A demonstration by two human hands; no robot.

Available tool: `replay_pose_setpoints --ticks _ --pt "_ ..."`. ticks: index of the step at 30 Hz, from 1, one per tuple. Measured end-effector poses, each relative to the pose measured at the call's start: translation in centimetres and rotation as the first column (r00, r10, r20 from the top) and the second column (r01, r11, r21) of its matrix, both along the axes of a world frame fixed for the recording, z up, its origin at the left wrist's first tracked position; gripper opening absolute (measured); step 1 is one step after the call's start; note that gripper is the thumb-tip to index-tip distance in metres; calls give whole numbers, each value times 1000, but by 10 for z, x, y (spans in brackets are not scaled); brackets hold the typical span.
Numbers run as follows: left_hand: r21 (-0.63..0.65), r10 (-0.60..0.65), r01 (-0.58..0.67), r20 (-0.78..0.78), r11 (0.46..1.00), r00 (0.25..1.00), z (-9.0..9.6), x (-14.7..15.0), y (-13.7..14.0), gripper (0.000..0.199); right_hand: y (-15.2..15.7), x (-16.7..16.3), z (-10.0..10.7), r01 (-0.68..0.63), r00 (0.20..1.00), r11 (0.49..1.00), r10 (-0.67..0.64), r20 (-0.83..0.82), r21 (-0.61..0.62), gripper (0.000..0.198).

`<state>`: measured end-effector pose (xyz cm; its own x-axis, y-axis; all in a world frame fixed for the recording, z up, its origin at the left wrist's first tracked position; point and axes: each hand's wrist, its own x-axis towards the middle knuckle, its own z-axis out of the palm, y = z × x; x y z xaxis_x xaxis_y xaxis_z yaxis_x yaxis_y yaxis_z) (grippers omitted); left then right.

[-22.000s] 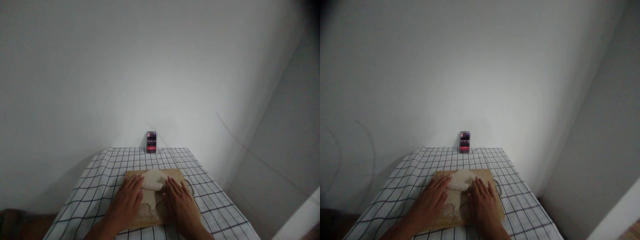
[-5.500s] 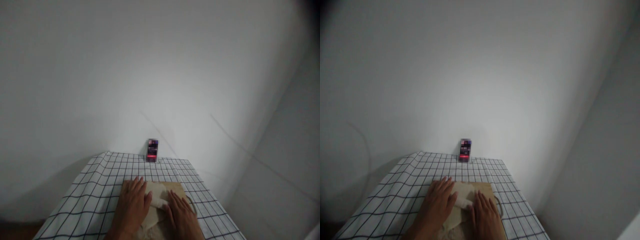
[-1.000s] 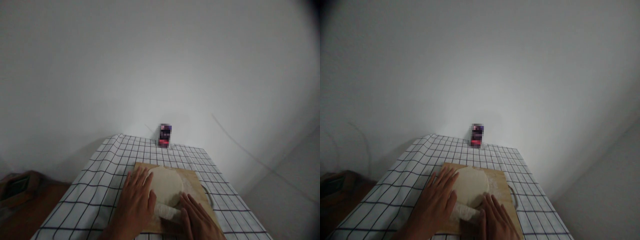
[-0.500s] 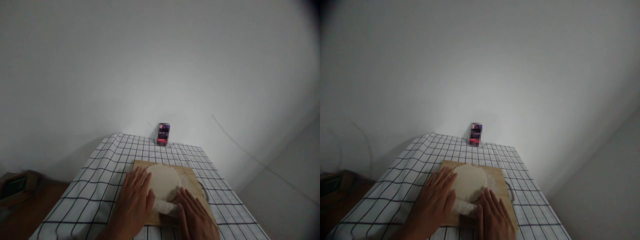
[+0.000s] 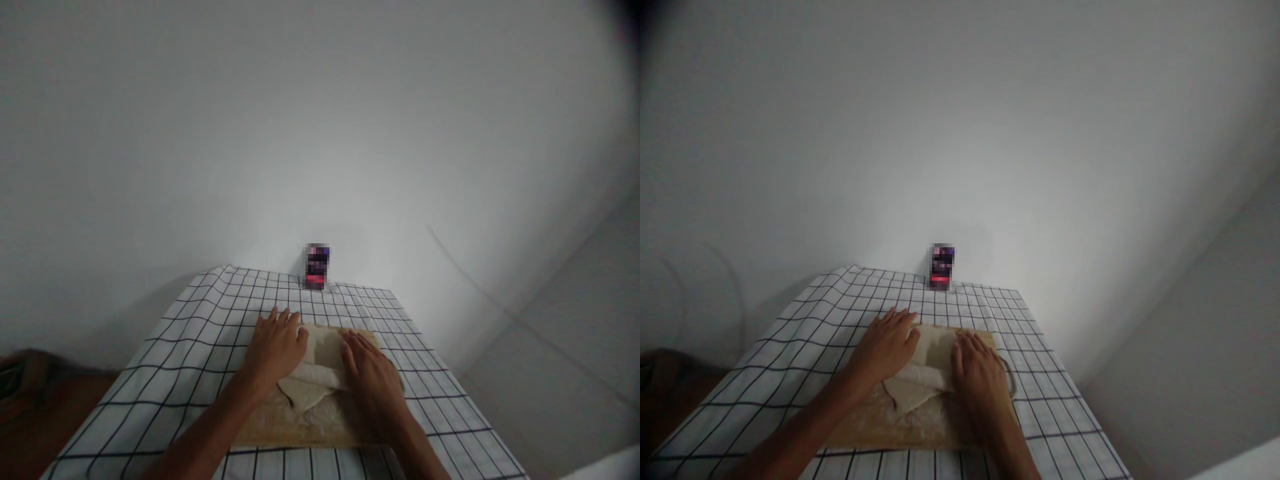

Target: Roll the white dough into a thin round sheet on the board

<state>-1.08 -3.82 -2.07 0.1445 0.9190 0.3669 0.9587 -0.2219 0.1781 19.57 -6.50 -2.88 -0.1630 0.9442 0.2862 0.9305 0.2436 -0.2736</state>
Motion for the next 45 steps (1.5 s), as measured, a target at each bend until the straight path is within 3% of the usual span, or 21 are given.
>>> replay_pose_setpoints --ticks 4,7,11,19,22,27,34,45 --pt "-6 8 -8 -23 1000 1000 1 2 3 39 12 2 3 -35 999 999 35 -9 -1 46" --pt "13 -10 11 -49 1000 999 -5 0 -12 42 -1 3 -5 -51 999 999 51 13 7 47" --pt "36 -120 124 -87 992 989 -13 -5 -32 49 -22 4 -12 -52 997 999 51 64 7 48" --pt "-154 -31 18 -80 988 996 3 1 -1 51 19 2 6 -93 994 994 96 57 -61 46" --pt "-89 -26 18 -96 996 995 2 2 -7 49 19 2 6 -116 991 992 119 67 -48 44" --pt "76 -51 61 -122 995 991 -10 1 -37 49 -13 3 -1 -102 992 995 102 74 -2 45" --pt "322 -118 159 -145 933 982 -25 -2 -68 50 -51 4 -18 -100 994 990 94 62 103 48" --pt "399 -194 226 -119 888 974 -22 -7 -110 50 -83 11 -47 -144 984 931 172 -54 336 46"
